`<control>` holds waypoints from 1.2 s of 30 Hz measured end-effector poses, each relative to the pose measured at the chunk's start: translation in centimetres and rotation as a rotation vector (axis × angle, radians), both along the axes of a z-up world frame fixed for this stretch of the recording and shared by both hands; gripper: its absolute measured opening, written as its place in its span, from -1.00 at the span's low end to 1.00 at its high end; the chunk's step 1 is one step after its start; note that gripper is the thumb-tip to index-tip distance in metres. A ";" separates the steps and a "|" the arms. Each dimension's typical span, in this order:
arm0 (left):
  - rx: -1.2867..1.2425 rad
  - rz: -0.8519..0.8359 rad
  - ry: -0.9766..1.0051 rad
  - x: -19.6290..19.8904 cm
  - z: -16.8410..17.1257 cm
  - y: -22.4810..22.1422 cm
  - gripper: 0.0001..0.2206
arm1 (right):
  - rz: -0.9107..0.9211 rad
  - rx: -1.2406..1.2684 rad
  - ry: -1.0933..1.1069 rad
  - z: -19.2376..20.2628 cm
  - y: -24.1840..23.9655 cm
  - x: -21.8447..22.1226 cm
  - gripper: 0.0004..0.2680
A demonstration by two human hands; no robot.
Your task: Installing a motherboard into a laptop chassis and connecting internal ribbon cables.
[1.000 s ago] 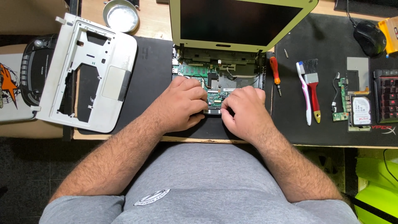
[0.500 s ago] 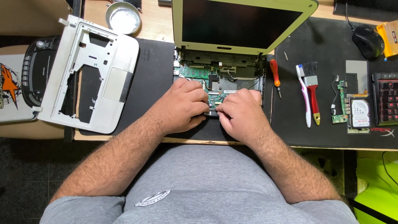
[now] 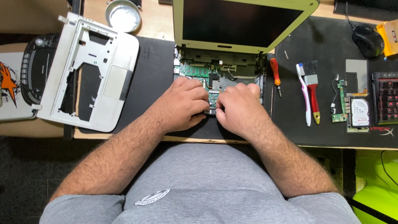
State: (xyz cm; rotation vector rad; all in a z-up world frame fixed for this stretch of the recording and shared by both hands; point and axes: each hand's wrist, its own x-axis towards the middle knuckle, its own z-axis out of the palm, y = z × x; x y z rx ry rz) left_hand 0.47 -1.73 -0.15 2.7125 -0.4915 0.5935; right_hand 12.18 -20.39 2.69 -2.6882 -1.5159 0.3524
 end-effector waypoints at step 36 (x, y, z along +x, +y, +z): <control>0.086 0.061 -0.213 1.0 -1.0 -2.6 -0.81 | 0.255 0.459 -0.341 -2.8 -4.2 0.0 -0.88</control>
